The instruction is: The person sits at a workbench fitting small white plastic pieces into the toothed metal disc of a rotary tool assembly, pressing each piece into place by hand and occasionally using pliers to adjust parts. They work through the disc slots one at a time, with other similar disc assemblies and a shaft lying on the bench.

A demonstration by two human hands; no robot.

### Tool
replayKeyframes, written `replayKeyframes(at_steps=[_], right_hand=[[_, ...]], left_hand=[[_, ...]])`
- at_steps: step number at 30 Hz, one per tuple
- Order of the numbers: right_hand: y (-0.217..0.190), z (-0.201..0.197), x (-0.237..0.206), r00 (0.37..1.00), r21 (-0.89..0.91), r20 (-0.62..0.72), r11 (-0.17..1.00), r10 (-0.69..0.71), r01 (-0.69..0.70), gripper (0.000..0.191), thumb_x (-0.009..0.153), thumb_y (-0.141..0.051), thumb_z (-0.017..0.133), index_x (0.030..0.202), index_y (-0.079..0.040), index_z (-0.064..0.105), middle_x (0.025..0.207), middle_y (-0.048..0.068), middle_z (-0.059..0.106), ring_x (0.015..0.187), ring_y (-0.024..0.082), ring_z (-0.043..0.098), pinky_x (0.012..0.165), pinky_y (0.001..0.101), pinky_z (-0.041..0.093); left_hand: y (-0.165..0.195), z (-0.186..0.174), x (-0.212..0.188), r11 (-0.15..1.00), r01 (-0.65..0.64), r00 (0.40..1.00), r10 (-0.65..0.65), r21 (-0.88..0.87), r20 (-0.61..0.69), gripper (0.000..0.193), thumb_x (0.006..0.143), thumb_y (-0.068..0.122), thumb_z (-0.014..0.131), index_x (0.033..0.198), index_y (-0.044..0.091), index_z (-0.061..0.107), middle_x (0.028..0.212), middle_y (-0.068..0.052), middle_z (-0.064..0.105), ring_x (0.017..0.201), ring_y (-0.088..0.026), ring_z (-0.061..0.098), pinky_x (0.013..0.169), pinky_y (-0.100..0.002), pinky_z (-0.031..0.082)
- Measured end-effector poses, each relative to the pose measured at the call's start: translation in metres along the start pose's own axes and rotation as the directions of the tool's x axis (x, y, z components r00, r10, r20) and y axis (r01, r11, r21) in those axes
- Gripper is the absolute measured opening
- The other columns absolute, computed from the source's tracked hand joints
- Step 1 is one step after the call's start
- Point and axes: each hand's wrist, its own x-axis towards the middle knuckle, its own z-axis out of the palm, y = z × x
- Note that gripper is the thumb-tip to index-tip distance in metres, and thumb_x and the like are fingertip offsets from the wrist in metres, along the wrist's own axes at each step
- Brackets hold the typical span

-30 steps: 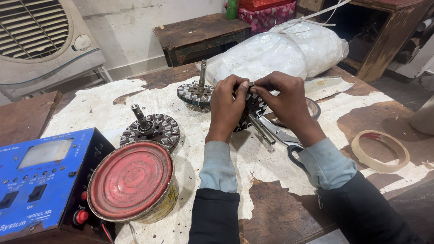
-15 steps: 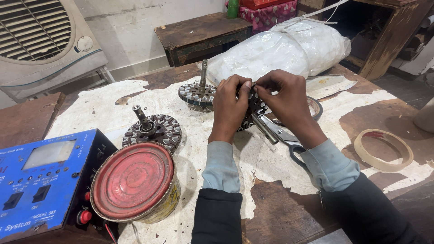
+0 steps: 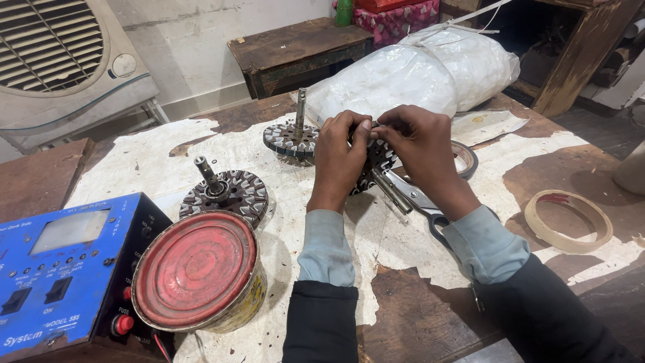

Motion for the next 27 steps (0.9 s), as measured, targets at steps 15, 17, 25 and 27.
replayKeyframes(at_steps=[15,17,25,27], right_hand=[[0.020,-0.021,0.015,0.926,-0.086,0.364,0.987,-0.098,0.138,0.053,0.082,-0.013,0.081,0.134,-0.007,0.068,0.125,0.017,0.069,0.106,0.026,0.067,0.088,0.0385,0.054],[0.024,-0.019,0.014,0.916,-0.006,0.400,0.999,0.040,-0.041,0.049,0.090,-0.014,0.072,0.138,-0.008,0.064,0.127,0.014,0.071,0.107,0.021,0.069,0.088,0.0358,0.055],[0.032,-0.016,0.014,0.914,-0.019,0.389,0.993,0.113,-0.115,0.038,0.098,-0.014,0.066,0.135,-0.006,0.066,0.112,0.013,0.077,0.094,0.017,0.072,0.079,0.0327,0.057],[0.031,-0.014,0.013,0.925,-0.022,0.365,0.994,0.105,-0.104,0.035,0.098,-0.014,0.066,0.133,-0.006,0.068,0.110,0.014,0.078,0.090,0.017,0.073,0.076,0.0322,0.057]], left_hand=[[0.003,-0.012,-0.006,0.972,-0.209,0.978,0.207,0.103,0.031,0.033,0.088,0.024,0.075,0.118,0.013,0.068,0.112,-0.004,0.071,0.107,-0.022,0.066,0.091,-0.038,0.054],[0.002,-0.013,-0.006,0.978,-0.186,0.982,0.182,0.099,0.048,0.034,0.085,0.025,0.078,0.115,0.012,0.069,0.109,-0.004,0.070,0.104,-0.023,0.066,0.089,-0.038,0.053],[0.001,-0.006,-0.004,0.987,-0.110,0.993,0.104,0.119,0.054,0.030,0.087,0.031,0.079,0.110,0.013,0.072,0.104,-0.003,0.074,0.098,-0.020,0.069,0.084,-0.036,0.055],[-0.001,-0.005,-0.003,0.987,-0.085,0.995,0.077,0.138,0.061,0.030,0.088,0.032,0.078,0.110,0.013,0.072,0.102,-0.002,0.075,0.096,-0.019,0.069,0.083,-0.037,0.055]])
